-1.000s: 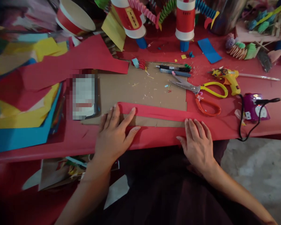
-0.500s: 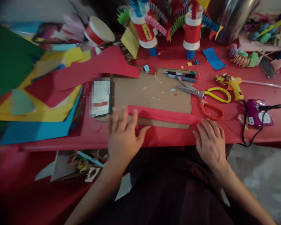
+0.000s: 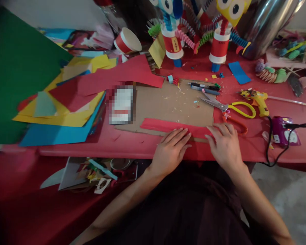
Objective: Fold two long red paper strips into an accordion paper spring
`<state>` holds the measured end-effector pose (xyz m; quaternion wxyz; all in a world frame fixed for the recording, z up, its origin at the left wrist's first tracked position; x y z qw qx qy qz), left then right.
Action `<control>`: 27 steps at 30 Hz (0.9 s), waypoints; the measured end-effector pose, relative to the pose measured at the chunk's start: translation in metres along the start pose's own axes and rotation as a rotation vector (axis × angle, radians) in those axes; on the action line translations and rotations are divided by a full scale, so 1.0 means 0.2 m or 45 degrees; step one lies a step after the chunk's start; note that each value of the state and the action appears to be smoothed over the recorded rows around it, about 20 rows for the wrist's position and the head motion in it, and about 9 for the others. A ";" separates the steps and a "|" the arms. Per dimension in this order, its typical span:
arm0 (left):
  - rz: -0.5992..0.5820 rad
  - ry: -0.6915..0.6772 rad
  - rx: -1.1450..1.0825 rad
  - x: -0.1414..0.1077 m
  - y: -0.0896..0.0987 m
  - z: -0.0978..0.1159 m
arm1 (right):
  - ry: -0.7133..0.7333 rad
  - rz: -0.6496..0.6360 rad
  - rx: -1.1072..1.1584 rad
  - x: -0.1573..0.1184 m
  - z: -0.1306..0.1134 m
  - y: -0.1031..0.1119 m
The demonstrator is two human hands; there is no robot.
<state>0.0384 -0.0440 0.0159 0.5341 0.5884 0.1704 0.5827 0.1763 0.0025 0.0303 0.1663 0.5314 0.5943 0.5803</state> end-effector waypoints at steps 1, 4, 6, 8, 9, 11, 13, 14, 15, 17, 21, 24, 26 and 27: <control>0.001 0.013 -0.004 0.00 0.01 -0.01 | -0.015 -0.042 0.007 0.02 -0.01 -0.04; 0.014 0.073 -0.035 0.03 0.02 -0.06 | -0.070 -0.106 0.031 0.06 -0.01 -0.11; 0.018 0.109 -0.073 0.06 0.00 -0.10 | -0.114 -0.129 0.052 0.07 0.00 -0.14; 0.004 0.131 -0.096 0.10 -0.02 -0.13 | -0.153 -0.162 0.095 0.08 0.02 -0.15; -0.011 0.136 -0.100 0.11 -0.03 -0.14 | -0.166 -0.180 0.126 0.08 0.03 -0.16; -0.041 0.134 -0.106 0.13 -0.06 -0.16 | -0.186 -0.211 0.194 0.10 0.04 -0.16; -0.061 0.119 -0.121 0.14 -0.07 -0.17 | -0.208 -0.241 0.275 0.10 0.05 -0.16; -0.064 0.115 -0.123 0.14 -0.08 -0.17 | -0.213 -0.253 0.319 0.11 0.06 -0.16; -0.064 0.115 -0.119 0.14 -0.08 -0.17 | -0.207 -0.261 0.362 0.11 0.06 -0.16; -0.064 0.129 -0.109 0.14 -0.07 -0.17 | -0.156 -0.268 0.436 0.11 0.06 -0.14; -0.101 0.173 -0.152 0.13 -0.08 -0.18 | -0.002 -0.228 0.485 0.08 0.05 -0.10; -0.130 0.182 -0.177 0.13 -0.09 -0.18 | 0.078 -0.179 0.414 0.05 0.06 -0.07; -0.127 0.176 -0.170 0.12 -0.09 -0.19 | 0.109 -0.163 0.340 0.03 0.06 -0.07; -0.116 0.170 -0.165 0.12 -0.09 -0.19 | 0.121 -0.155 0.311 0.03 0.06 -0.06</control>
Point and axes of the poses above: each hand's wrist, its own x-axis towards the middle knuckle, its own y-axis out of the back of the hand, z = x × y, the point moved 9 cm from there along x, towards the middle knuckle, and after that the axes turned 6 degrees about z, right-handed, at the moved point
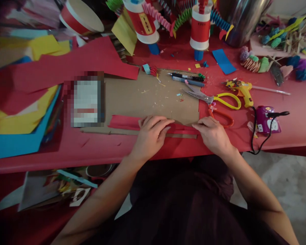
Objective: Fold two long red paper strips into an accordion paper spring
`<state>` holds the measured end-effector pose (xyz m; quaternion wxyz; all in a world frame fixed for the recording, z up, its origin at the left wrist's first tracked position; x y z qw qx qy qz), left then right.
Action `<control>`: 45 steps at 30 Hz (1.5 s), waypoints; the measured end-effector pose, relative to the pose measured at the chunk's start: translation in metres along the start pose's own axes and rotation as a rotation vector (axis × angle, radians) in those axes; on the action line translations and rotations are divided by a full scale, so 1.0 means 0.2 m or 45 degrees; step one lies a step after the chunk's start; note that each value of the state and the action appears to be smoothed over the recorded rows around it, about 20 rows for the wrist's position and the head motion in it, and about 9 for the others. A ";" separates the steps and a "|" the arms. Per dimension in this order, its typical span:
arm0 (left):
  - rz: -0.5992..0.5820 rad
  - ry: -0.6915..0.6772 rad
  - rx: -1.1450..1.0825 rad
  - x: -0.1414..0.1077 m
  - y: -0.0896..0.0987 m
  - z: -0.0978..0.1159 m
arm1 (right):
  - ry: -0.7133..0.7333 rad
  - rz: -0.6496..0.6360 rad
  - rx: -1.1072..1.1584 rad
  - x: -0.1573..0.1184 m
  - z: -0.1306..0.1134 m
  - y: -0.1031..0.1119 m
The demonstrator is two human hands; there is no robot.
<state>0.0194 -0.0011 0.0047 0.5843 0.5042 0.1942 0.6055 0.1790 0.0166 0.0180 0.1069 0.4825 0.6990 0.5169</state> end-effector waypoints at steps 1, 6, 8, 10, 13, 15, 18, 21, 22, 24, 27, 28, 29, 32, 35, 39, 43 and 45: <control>0.016 -0.008 0.006 0.00 0.00 0.00 | 0.013 0.008 -0.018 0.00 0.00 0.00; 0.065 -0.080 0.052 0.01 0.03 0.01 | 0.009 0.037 -0.017 -0.01 0.01 0.01; 0.060 -0.097 0.078 0.01 0.04 0.02 | -0.012 0.034 -0.012 -0.01 0.02 0.01; 0.022 -0.095 0.080 0.03 0.04 0.01 | -0.017 0.029 -0.005 -0.01 0.02 0.01; -0.085 -0.083 0.060 0.06 0.03 -0.03 | -0.018 0.012 0.011 -0.01 0.03 0.00; -0.159 -0.080 0.068 0.08 0.02 -0.07 | -0.017 0.010 0.025 -0.01 0.03 0.00; -0.254 -0.106 0.067 0.10 0.02 -0.14 | 0.003 0.014 0.038 0.00 0.02 0.00; -0.265 -0.182 0.040 0.09 0.04 -0.16 | 0.011 0.003 0.021 0.00 0.02 0.00; -0.240 -0.212 0.036 0.08 0.06 -0.16 | 0.013 -0.005 0.009 0.00 0.02 0.00; -0.171 -0.269 0.045 0.05 0.09 -0.15 | 0.040 -0.022 -0.019 -0.01 0.01 0.00; -0.087 -0.333 0.082 0.00 0.11 -0.13 | 0.153 -0.029 -0.088 -0.03 -0.02 0.01; -0.071 -0.348 0.090 -0.02 0.12 -0.13 | 0.191 -0.034 -0.122 -0.04 -0.04 0.01; -0.060 -0.359 0.091 -0.03 0.12 -0.12 | 0.219 -0.046 -0.157 -0.05 -0.05 0.00; -0.045 -0.364 0.076 -0.04 0.12 -0.12 | 0.233 -0.109 -0.231 -0.08 -0.05 -0.01; -0.041 -0.367 0.078 -0.04 0.11 -0.12 | 0.226 -0.140 -0.248 -0.10 -0.05 -0.02; -0.051 -0.393 0.097 -0.04 0.11 -0.12 | 0.289 -0.117 -0.276 -0.10 -0.06 -0.01; -0.098 -0.350 0.083 -0.03 0.11 -0.11 | 0.327 -0.139 -0.319 -0.10 -0.09 -0.02; -0.100 -0.295 0.091 -0.01 0.12 -0.09 | 0.286 -0.167 -0.323 -0.10 -0.10 -0.03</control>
Point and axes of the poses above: each hand's wrist, its own x-axis towards the middle knuckle, its own y-axis out of the back of the hand, z = x × y, the point moved 9 cm from there along x, towards the middle knuckle, and after that the axes turned 6 degrees about z, right-handed, at the moved point
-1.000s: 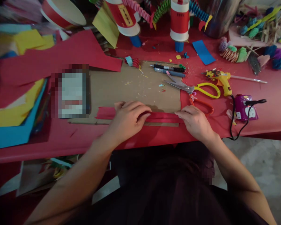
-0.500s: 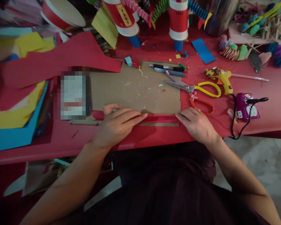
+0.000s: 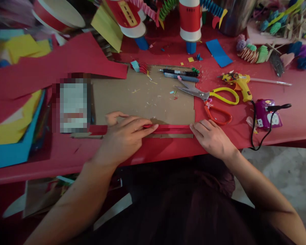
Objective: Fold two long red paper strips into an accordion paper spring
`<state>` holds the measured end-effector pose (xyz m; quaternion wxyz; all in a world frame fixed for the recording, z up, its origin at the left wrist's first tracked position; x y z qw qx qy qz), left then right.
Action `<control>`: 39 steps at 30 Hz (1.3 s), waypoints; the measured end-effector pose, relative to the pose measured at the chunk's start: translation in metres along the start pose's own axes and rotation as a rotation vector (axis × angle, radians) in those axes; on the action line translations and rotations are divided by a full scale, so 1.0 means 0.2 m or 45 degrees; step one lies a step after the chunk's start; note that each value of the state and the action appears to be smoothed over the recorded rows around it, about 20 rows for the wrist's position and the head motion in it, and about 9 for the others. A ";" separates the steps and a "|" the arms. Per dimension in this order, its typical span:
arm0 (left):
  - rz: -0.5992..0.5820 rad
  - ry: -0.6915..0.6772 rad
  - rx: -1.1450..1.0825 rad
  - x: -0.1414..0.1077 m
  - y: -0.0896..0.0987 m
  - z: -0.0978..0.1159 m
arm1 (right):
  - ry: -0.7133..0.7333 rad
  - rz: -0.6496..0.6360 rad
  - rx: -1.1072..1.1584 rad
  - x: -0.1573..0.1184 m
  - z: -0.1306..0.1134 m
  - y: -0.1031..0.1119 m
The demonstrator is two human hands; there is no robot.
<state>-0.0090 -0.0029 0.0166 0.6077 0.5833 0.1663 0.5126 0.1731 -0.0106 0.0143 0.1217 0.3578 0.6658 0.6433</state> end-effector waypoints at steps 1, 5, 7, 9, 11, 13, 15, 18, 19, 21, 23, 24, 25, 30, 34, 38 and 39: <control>0.016 0.030 0.016 0.02 0.01 0.02 | -0.019 -0.012 -0.002 0.00 0.00 0.00; 0.130 0.081 0.056 0.09 0.01 0.15 | -0.027 -0.046 -0.068 0.02 -0.03 -0.02; 0.126 -0.001 -0.002 0.12 -0.04 0.24 | -0.020 -0.058 -0.122 0.02 -0.04 -0.02; 0.108 -0.064 -0.035 0.12 -0.09 0.30 | -0.020 -0.055 -0.158 0.02 -0.03 -0.02; 0.091 -0.092 -0.051 0.12 -0.14 0.31 | -0.004 -0.031 -0.152 0.01 -0.03 -0.02; 0.090 -0.103 -0.069 0.10 -0.16 0.30 | 0.011 0.017 -0.111 0.00 -0.01 -0.01; 0.098 -0.114 -0.097 0.09 -0.17 0.29 | 0.002 0.075 -0.054 -0.02 0.01 0.01; 0.098 -0.124 -0.141 0.07 -0.18 0.29 | -0.028 0.148 0.048 -0.04 0.03 0.04; 0.096 -0.129 -0.153 0.07 -0.18 0.29 | -0.028 0.162 0.078 -0.04 0.03 0.04; 0.097 -0.149 -0.159 0.07 -0.18 0.30 | -0.009 0.165 0.108 -0.04 0.03 0.05; 0.082 -0.181 -0.147 0.07 -0.19 0.31 | 0.024 0.145 0.095 -0.03 0.02 0.05; 0.062 -0.199 -0.140 0.06 -0.19 0.32 | 0.040 0.134 0.080 -0.02 0.01 0.05; 0.036 -0.216 -0.136 0.06 -0.20 0.33 | 0.056 0.124 0.065 -0.02 0.01 0.05; -0.038 -0.254 -0.124 0.06 -0.21 0.35 | 0.107 0.104 -0.039 -0.03 0.00 0.05; -0.052 -0.229 -0.112 0.07 -0.21 0.35 | 0.075 0.066 -0.083 -0.08 0.03 0.06; -0.058 -0.238 -0.102 0.06 -0.22 0.36 | 0.000 0.142 -0.122 -0.13 0.04 0.12; -0.057 -0.240 -0.097 0.06 -0.22 0.36 | -0.055 0.222 -0.134 -0.13 0.04 0.15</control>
Point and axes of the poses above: each hand's wrist, its own x-axis towards the middle knuckle, its own y-axis out of the back of the hand, z = x × y, the point moved 9 cm from there along x, towards the middle knuckle, and after that the axes turned 6 degrees about z, right-handed, at the moved point
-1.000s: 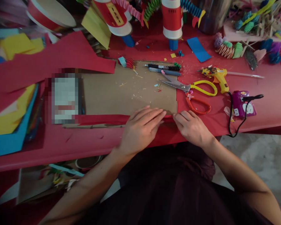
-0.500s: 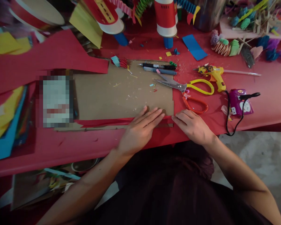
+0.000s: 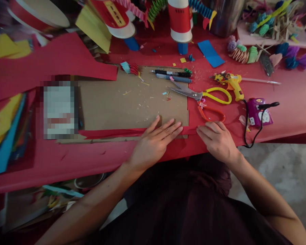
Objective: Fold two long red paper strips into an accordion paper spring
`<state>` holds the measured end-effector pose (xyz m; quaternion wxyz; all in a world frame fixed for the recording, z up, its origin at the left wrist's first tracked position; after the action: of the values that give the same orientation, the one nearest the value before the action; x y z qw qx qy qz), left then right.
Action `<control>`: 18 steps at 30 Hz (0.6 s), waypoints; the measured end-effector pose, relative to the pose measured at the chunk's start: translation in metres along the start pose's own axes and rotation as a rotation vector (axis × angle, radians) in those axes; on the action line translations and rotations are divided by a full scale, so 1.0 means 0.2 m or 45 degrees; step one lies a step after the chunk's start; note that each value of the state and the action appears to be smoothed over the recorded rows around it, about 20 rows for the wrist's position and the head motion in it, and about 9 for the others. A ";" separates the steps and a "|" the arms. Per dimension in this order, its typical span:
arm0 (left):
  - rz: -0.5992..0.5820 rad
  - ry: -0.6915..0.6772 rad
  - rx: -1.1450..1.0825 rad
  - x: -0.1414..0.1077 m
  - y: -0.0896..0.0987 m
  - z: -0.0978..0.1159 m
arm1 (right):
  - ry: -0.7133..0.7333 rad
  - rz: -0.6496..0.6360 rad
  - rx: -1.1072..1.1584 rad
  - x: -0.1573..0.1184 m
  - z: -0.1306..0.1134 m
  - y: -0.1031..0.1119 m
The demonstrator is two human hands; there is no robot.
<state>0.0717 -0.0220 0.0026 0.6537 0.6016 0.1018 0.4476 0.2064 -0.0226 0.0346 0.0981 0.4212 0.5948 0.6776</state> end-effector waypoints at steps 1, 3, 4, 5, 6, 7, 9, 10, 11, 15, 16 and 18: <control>-0.003 -0.001 0.007 0.00 0.00 0.00 | -0.067 0.073 -0.007 0.01 0.00 0.03; -0.019 -0.006 0.026 0.00 -0.01 0.00 | -0.185 0.134 0.023 0.03 -0.04 0.03; -0.029 -0.011 0.039 0.00 -0.01 0.00 | -0.215 0.085 0.063 0.05 -0.07 -0.01; -0.034 -0.018 0.052 0.00 -0.01 0.01 | -0.226 0.009 0.105 0.06 -0.11 -0.06; -0.037 -0.024 0.064 0.00 -0.02 0.01 | -0.231 -0.066 0.137 0.06 -0.16 -0.12; -0.036 -0.031 0.075 0.00 -0.02 0.01 | -0.239 -0.112 0.150 0.06 -0.19 -0.16; -0.030 -0.044 0.084 0.01 -0.01 0.01 | -0.257 -0.145 0.126 0.06 -0.23 -0.22; -0.023 -0.052 0.088 0.01 -0.01 0.01 | -0.262 -0.142 0.103 0.05 -0.24 -0.23; -0.009 -0.060 0.097 0.01 0.01 0.01 | -0.262 -0.138 0.079 0.04 -0.24 -0.24; 0.088 -0.064 0.190 -0.01 0.10 -0.04 | -0.231 -0.128 0.029 0.04 -0.24 -0.25; 0.094 -0.061 0.210 -0.02 0.12 -0.06 | -0.228 -0.124 0.025 0.04 -0.24 -0.25; 0.081 -0.055 0.221 -0.05 0.15 -0.09 | -0.230 -0.110 0.014 0.04 -0.24 -0.24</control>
<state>0.0408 -0.0202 0.0207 0.5866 0.6685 0.1069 0.4444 0.1509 -0.0386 -0.0005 0.1782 0.4551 0.6049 0.6287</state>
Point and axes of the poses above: each hand's wrist, its own x-axis towards the middle knuckle, its own y-axis out of the back of the hand, z = x × y, the point moved 9 cm from there along x, towards the middle knuckle, and after that the axes turned 6 degrees about z, right-handed, at the moved point
